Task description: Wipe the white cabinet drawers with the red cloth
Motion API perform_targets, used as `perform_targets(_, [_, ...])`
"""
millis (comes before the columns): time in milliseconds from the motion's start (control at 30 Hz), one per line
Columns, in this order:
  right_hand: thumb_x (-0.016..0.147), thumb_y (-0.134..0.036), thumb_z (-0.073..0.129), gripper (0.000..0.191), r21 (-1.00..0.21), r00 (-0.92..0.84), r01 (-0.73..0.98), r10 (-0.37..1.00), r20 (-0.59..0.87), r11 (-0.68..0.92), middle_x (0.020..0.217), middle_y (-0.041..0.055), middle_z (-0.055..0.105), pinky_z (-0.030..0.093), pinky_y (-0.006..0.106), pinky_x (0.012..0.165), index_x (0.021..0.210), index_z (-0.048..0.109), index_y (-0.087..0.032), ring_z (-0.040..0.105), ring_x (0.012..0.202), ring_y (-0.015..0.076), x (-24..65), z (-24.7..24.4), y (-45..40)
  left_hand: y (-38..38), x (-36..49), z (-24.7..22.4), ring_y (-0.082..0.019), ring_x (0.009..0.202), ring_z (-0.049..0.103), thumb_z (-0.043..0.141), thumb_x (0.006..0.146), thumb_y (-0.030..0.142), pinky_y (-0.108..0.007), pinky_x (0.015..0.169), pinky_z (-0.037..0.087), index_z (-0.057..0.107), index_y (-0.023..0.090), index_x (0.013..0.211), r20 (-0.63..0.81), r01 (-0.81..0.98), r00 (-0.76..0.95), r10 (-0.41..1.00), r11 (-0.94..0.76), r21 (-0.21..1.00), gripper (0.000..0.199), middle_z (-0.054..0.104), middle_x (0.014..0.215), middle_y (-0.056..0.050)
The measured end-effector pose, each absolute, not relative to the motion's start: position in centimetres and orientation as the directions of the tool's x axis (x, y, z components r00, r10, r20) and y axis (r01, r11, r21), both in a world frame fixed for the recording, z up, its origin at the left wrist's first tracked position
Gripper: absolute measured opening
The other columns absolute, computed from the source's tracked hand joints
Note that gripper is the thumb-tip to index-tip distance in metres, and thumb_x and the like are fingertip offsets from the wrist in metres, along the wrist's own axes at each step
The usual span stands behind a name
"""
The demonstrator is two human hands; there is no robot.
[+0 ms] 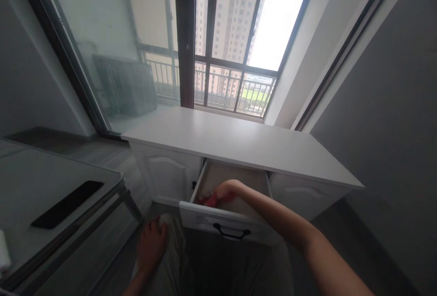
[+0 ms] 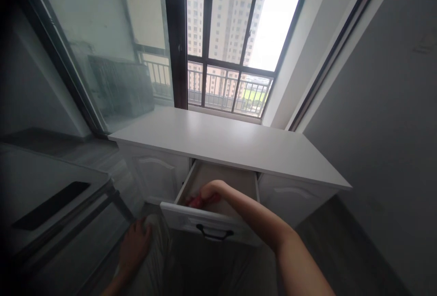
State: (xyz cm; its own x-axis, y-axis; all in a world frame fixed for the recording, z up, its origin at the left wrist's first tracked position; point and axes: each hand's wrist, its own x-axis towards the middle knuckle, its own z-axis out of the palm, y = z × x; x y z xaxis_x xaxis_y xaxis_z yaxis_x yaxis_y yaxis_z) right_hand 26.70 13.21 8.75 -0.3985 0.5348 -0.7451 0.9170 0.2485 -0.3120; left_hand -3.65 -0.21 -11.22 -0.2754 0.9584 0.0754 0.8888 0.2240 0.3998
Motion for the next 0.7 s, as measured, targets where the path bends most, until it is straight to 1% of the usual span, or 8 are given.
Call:
perform_targets(100, [0.078, -0.009, 0.065, 0.012, -0.368, -0.457, 0.884, 0.368, -0.81, 0.289, 0.072, -0.0011, 0.07, 0.055, 0.029, 0.062, 0.077, 0.073, -0.018, 0.068, 0.068, 0.0196, 25.7, 8.6, 11.4, -0.1, -3.5, -11.1, -0.041, 0.125, 0.068, 0.029, 0.105, 0.044, -0.052, 0.105, 0.055, 0.063, 0.002, 0.145, 0.087, 0.885, -0.266, 0.96, 0.208, 0.415, 0.067, 0.068, 0.141, -0.028])
perform_targets(233, [0.078, -0.005, 0.064, 0.017, -0.402, -0.533, 0.838, 0.394, -0.749, 0.369, 0.076, -0.0009, 0.073, 0.054, 0.025, 0.064, 0.082, 0.075, -0.017, 0.07, 0.074, 0.0182, 25.6, 9.2, 10.6, -0.1, -3.3, -11.4, -0.044, 0.125, 0.067, 0.026, 0.104, 0.046, -0.056, 0.105, 0.054, 0.063, 0.001, 0.145, 0.089, 0.874, -0.279, 0.956, 0.214, 0.437, 0.071, 0.068, 0.139, -0.029])
perform_targets(333, [0.084, -0.007, 0.065, 0.022, -0.321, -0.537, 0.829, 0.488, -0.688, 0.459, 0.092, 0.0032, 0.082, 0.057, 0.028, 0.071, 0.093, 0.081, -0.019, 0.076, 0.086, 0.022, 26.3, 9.9, 10.1, 0.0, -3.5, -11.7, -0.044, 0.127, 0.066, 0.025, 0.104, 0.047, -0.056, 0.105, 0.054, 0.061, 0.001, 0.146, 0.079, 0.875, -0.265, 0.961, 0.205, 0.439, 0.072, 0.068, 0.139, -0.029])
perform_targets(367, [0.087, -0.009, 0.066, 0.021, -0.246, -0.53, 0.831, 0.576, -0.623, 0.498, 0.098, 0.0057, 0.083, 0.058, 0.03, 0.075, 0.096, 0.082, -0.02, 0.078, 0.091, 0.0245, 26.6, 10.0, 9.9, 0.0, -3.5, -11.7, -0.044, 0.128, 0.066, 0.025, 0.105, 0.047, -0.055, 0.105, 0.054, 0.061, 0.002, 0.146, 0.076, 0.874, -0.265, 0.961, 0.206, 0.44, 0.071, 0.067, 0.139, -0.029])
perform_targets(433, [0.095, -0.015, 0.066, 0.019, -0.054, -0.533, 0.83, 0.759, -0.373, 0.556, 0.107, 0.0122, 0.083, 0.06, 0.039, 0.089, 0.101, 0.083, -0.02, 0.078, 0.104, 0.0302, 27.3, 10.1, 9.8, -0.1, -3.6, -11.6, -0.043, 0.128, 0.066, 0.024, 0.105, 0.047, -0.054, 0.105, 0.054, 0.061, 0.003, 0.147, 0.062, 0.871, -0.273, 0.96, 0.22, 0.439, 0.071, 0.067, 0.14, -0.028])
perform_targets(533, [0.107, -0.017, 0.053, 0.031, 0.129, -0.562, 0.823, 0.825, 0.052, 0.553, 0.124, 0.0199, 0.08, 0.054, 0.05, 0.111, 0.114, 0.082, -0.015, 0.071, 0.125, 0.0337, 28.8, 9.6, 10.7, -0.2, -3.6, -11.4, -0.043, 0.127, 0.067, 0.025, 0.106, 0.046, -0.054, 0.105, 0.054, 0.061, 0.004, 0.147, 0.062, 0.872, -0.286, 0.956, 0.233, 0.43, 0.069, 0.067, 0.141, -0.027])
perform_targets(633, [0.107, -0.012, 0.047, 0.039, 0.106, -0.5, 0.866, 0.847, 0.178, 0.489, 0.143, 0.0221, 0.072, 0.052, 0.051, 0.117, 0.132, 0.077, -0.012, 0.064, 0.136, 0.0336, 30.8, 8.7, 12.6, -0.4, -3.3, -11.1, -0.041, 0.124, 0.069, 0.028, 0.106, 0.045, -0.052, 0.104, 0.054, 0.061, 0.005, 0.147, 0.082, 0.876, -0.29, 0.953, 0.23, 0.424, 0.066, 0.068, 0.141, -0.026])
perform_targets(700, [0.105, -0.008, 0.048, 0.042, -0.024, -0.372, 0.925, 0.918, 0.14, 0.378, 0.149, 0.0238, 0.068, 0.051, 0.052, 0.118, 0.137, 0.075, -0.01, 0.062, 0.139, 0.0353, 32.4, 8.0, 13.4, -0.5, -3.2, -11.0, -0.04, 0.123, 0.069, 0.03, 0.106, 0.045, -0.05, 0.102, 0.055, 0.062, 0.006, 0.146, 0.086, 0.874, -0.303, 0.949, 0.241, 0.421, 0.064, 0.069, 0.139, -0.025])
